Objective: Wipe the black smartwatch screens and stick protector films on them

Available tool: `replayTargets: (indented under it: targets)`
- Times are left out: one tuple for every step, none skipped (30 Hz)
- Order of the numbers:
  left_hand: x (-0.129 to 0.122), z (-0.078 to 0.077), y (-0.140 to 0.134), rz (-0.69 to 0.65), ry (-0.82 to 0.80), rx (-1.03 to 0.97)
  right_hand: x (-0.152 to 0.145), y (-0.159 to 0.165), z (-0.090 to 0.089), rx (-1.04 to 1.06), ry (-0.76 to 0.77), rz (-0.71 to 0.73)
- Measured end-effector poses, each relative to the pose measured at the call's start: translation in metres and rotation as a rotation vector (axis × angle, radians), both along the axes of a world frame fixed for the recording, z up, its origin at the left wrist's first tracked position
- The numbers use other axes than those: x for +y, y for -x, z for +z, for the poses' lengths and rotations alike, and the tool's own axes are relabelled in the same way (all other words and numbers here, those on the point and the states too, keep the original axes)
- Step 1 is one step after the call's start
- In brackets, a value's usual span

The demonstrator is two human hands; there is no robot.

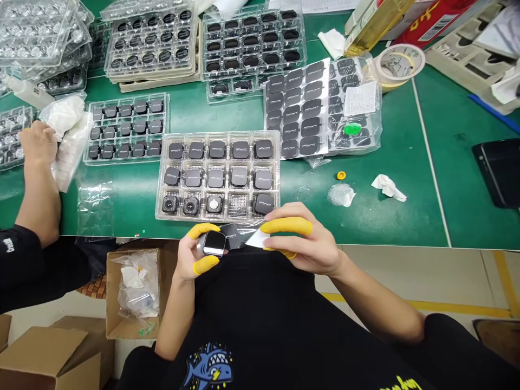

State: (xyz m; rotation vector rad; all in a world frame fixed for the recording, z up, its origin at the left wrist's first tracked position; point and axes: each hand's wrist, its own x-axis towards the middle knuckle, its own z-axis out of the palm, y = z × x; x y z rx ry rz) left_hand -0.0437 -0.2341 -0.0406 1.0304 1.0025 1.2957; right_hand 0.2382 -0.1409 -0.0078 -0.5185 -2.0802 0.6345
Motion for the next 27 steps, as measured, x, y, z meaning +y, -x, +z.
replayTargets:
  targets:
    - [0.000,-0.002,0.001,0.007,-0.014,-0.010,-0.001,0.000,0.001,0.031,0.009,-0.011]
    - [0.000,-0.003,0.002,0.013,-0.028,-0.021,-0.001,-0.001,0.003,0.066,0.020,-0.022]
    - [0.001,-0.004,0.003,0.017,-0.040,-0.029,-0.002,-0.002,0.006,0.104,0.039,-0.030]
    - [0.002,-0.005,0.003,0.021,-0.053,-0.035,-0.001,-0.003,0.010,0.139,0.072,-0.043]
    - [0.003,-0.007,0.003,0.022,-0.065,-0.037,-0.001,-0.005,0.016,0.169,0.124,-0.066]
    - [0.004,-0.008,0.002,0.022,-0.076,-0.033,0.001,-0.007,0.023,0.182,0.197,-0.092]
    - [0.006,-0.010,0.001,0.021,-0.088,-0.024,0.003,-0.009,0.032,0.175,0.285,-0.117]
    - [0.008,-0.012,0.000,0.019,-0.101,-0.013,0.006,-0.010,0.042,0.152,0.376,-0.133]
    - [0.010,-0.013,-0.002,0.021,-0.113,0.002,0.009,-0.011,0.055,0.110,0.460,-0.126]
    - [0.013,-0.015,-0.004,0.024,-0.124,0.018,0.013,-0.011,0.068,0.059,0.526,-0.100]
    - [0.017,-0.017,-0.006,0.033,-0.136,0.031,0.017,-0.009,0.082,0.012,0.570,-0.064]
    - [0.021,-0.018,-0.009,0.043,-0.157,0.040,0.021,-0.006,0.096,-0.031,0.598,-0.031]
    - [0.024,-0.018,-0.012,0.051,-0.187,0.045,0.025,-0.002,0.110,-0.073,0.617,-0.006]
    - [0.028,-0.018,-0.015,0.058,-0.218,0.046,0.029,0.003,0.121,-0.114,0.626,0.022]
    - [0.031,-0.018,-0.019,0.065,-0.244,0.042,0.033,0.010,0.131,-0.155,0.626,0.060]
    - [0.033,-0.018,-0.022,0.073,-0.261,0.032,0.036,0.017,0.138,-0.197,0.620,0.112]
    - [0.035,-0.018,-0.025,0.079,-0.261,0.018,0.040,0.024,0.143,-0.236,0.613,0.164]
    - [0.035,-0.018,-0.027,0.084,-0.245,0.003,0.043,0.031,0.145,-0.274,0.609,0.218]
    - [0.035,-0.018,-0.029,0.084,-0.224,-0.014,0.046,0.037,0.145,-0.311,0.611,0.267]
    - [0.034,-0.019,-0.031,0.085,-0.205,-0.033,0.048,0.043,0.143,-0.344,0.618,0.307]
    - [0.033,-0.020,-0.031,0.089,-0.193,-0.052,0.050,0.049,0.139,-0.374,0.629,0.339]
    - [0.031,-0.020,-0.032,0.100,-0.191,-0.070,0.052,0.053,0.135,-0.398,0.640,0.359]
    - [0.030,-0.021,-0.032,0.117,-0.198,-0.086,0.052,0.057,0.131,-0.416,0.651,0.371]
    - [0.029,-0.021,-0.033,0.138,-0.212,-0.098,0.053,0.060,0.127,-0.429,0.664,0.375]
    - [0.028,-0.021,-0.033,0.156,-0.228,-0.106,0.053,0.062,0.124,-0.431,0.679,0.373]
    - [0.028,-0.020,-0.033,0.170,-0.241,-0.109,0.052,0.063,0.121,-0.426,0.697,0.367]
    - [0.028,-0.019,-0.034,0.179,-0.255,-0.111,0.052,0.064,0.119,-0.413,0.716,0.362]
